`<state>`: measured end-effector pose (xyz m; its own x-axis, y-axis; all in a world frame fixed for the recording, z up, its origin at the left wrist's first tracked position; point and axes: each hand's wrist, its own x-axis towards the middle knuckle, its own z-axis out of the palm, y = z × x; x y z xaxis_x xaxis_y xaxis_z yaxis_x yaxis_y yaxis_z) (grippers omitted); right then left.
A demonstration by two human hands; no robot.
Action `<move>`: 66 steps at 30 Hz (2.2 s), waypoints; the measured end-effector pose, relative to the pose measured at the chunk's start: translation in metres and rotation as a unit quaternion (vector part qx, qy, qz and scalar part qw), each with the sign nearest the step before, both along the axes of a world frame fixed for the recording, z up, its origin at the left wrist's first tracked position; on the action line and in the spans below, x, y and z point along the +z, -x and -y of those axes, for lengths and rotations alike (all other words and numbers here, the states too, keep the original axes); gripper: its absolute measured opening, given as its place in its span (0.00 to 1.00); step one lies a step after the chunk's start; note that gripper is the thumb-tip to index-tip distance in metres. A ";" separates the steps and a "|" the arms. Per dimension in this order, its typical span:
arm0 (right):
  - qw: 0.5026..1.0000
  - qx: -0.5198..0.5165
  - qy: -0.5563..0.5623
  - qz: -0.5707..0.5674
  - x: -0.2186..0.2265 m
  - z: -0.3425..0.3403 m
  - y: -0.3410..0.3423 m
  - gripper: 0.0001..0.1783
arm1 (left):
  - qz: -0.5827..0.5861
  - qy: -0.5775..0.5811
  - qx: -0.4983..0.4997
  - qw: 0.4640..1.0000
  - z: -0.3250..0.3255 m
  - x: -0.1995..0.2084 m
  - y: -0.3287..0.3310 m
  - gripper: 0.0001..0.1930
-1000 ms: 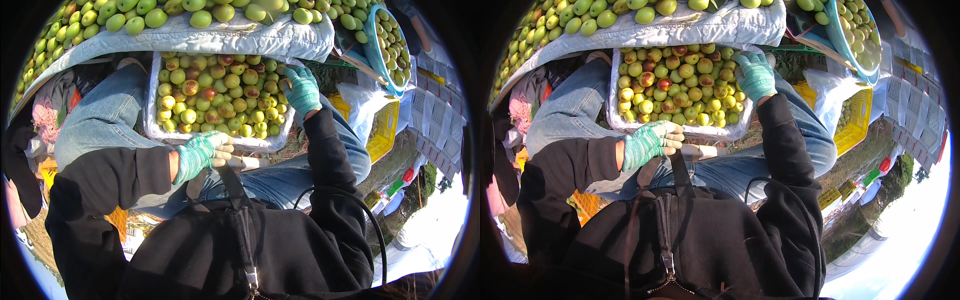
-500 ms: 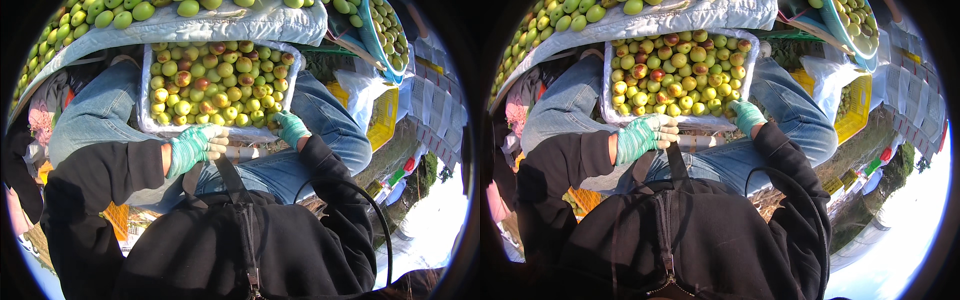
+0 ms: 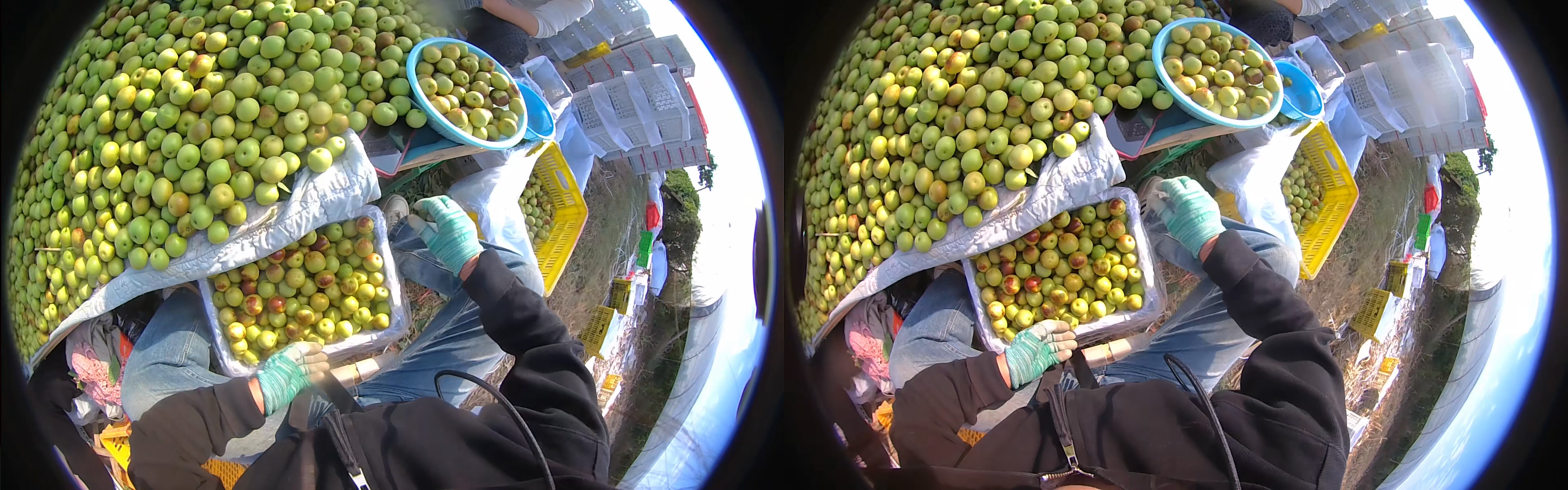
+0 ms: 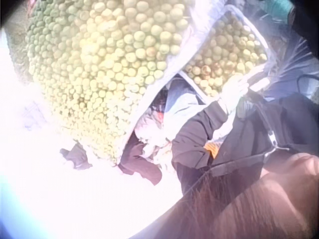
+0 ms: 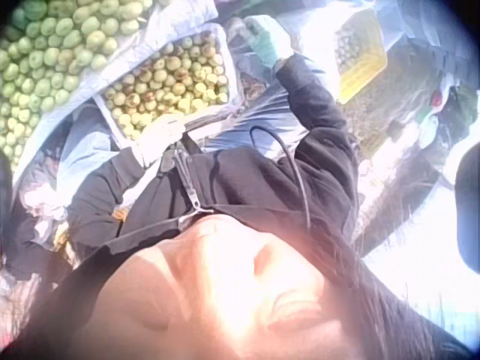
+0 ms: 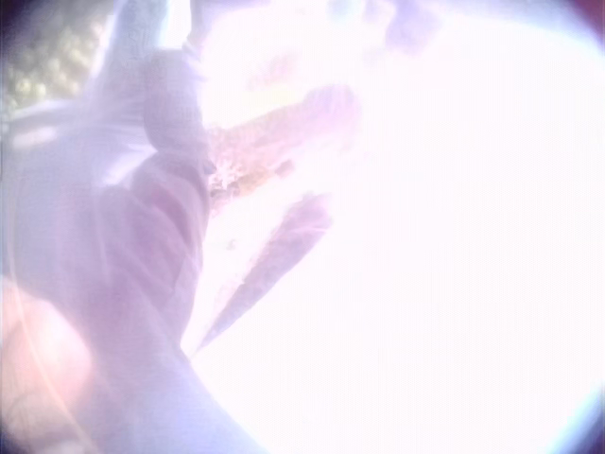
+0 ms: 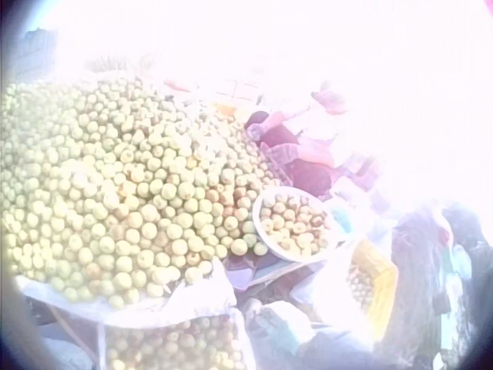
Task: The person picks green apples from a large pile, inspects them by turning them over, and places them into a white crate on their lap. They repeatedly transfer apples from the pile to the crate using both hands.
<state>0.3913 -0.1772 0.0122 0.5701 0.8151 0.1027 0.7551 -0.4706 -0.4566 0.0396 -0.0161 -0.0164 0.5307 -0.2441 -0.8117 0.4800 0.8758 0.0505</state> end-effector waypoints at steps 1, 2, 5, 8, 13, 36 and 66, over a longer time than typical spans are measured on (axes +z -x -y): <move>0.989 -0.033 -0.078 0.125 0.020 -0.004 -0.046 0.13 | -0.011 -0.001 0.006 1.000 0.001 -0.001 0.001 0.15; 0.970 -0.110 -0.107 0.190 0.036 -0.007 -0.087 0.16 | -0.002 0.018 0.009 1.000 0.000 -0.004 0.000 0.14; 0.935 -0.227 -0.041 0.271 0.062 -0.020 -0.185 0.19 | 0.029 0.007 -0.023 0.999 -0.003 -0.010 -0.003 0.15; 0.949 -0.255 0.005 0.183 0.064 -0.037 -0.229 0.18 | 0.023 0.009 -0.034 0.999 -0.005 -0.013 -0.011 0.14; 0.932 -0.168 0.263 0.183 0.075 -0.080 -0.252 0.24 | -0.057 -0.004 -0.038 0.998 -0.004 -0.011 -0.023 0.22; 0.949 0.021 0.294 0.116 0.105 -0.133 -0.214 0.17 | -0.094 -0.007 -0.033 0.995 -0.004 -0.007 -0.034 0.19; 0.939 0.092 0.247 0.219 0.086 -0.105 -0.177 0.21 | -0.063 -0.003 -0.042 0.997 -0.002 -0.004 -0.031 0.24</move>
